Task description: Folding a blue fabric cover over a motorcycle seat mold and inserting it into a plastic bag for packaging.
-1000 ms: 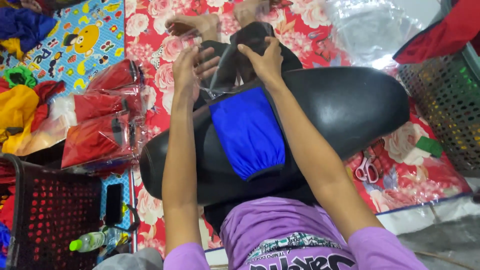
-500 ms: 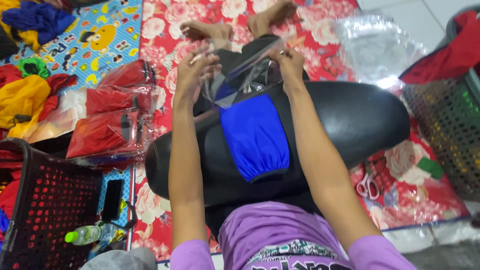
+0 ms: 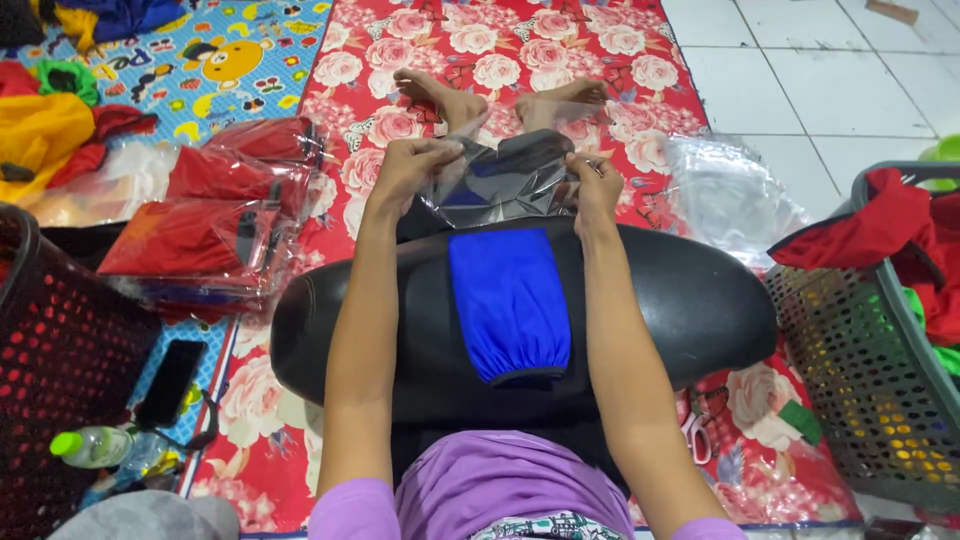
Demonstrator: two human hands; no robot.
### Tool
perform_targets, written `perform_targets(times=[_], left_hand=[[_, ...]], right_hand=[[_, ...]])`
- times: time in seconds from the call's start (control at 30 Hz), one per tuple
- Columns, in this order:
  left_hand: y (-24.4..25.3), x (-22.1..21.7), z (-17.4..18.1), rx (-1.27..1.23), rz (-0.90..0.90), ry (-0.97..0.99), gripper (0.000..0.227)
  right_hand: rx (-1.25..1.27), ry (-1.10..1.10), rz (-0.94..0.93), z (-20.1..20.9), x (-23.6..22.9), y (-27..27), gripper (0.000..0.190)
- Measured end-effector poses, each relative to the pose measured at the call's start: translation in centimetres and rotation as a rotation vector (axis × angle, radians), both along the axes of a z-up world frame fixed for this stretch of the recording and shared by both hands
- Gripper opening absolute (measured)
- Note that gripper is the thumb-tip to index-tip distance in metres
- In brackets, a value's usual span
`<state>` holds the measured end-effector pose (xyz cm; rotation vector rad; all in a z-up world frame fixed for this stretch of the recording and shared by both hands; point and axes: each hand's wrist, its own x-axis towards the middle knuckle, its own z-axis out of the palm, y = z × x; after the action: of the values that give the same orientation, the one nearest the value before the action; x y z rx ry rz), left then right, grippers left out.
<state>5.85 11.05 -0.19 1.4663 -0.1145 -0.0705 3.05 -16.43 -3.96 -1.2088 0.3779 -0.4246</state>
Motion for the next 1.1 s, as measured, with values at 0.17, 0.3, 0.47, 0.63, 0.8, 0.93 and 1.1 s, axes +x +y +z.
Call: perform_targets(times=[0.17, 0.3, 0.47, 0.63, 0.8, 0.93, 1.1], left_hand=[[-0.1, -0.1, 0.1, -0.144, 0.057, 0.042, 0.010], [0.0, -1.0, 1.0, -0.160, 0.080, 0.019, 0.007], [0.2, -0.8, 1.1, -0.166, 0.129, 0.062, 0.015], [0.6, -1.8, 2.4, -0.181, 0.122, 0.061, 0.017], [0.5, -2.3, 3.6, -0.129, 0.103, 0.057, 0.025], [-0.1, -1.8, 3.0, -0.090, 0.055, 0.005, 0.028], [-0.2, -0.7, 0.8, -0.054, -0.012, -0.109, 0.010]], right_hand=[[0.042, 0.010, 0.038, -0.6, 0.6, -0.1, 0.021], [0.007, 0.014, 0.075, -1.0, 0.9, -0.5, 0.023], [-0.034, 0.010, 0.112, -0.4, 0.1, -0.3, 0.027], [-0.419, -0.035, 0.007, -0.9, -0.5, -0.1, 0.061], [-1.115, -0.069, -0.222, 0.5, -1.8, 1.5, 0.081], [-1.053, -0.413, 0.057, 1.0, -2.4, 3.6, 0.020], [-1.067, -0.612, 0.345, 1.2, -3.4, 6.1, 0.015]])
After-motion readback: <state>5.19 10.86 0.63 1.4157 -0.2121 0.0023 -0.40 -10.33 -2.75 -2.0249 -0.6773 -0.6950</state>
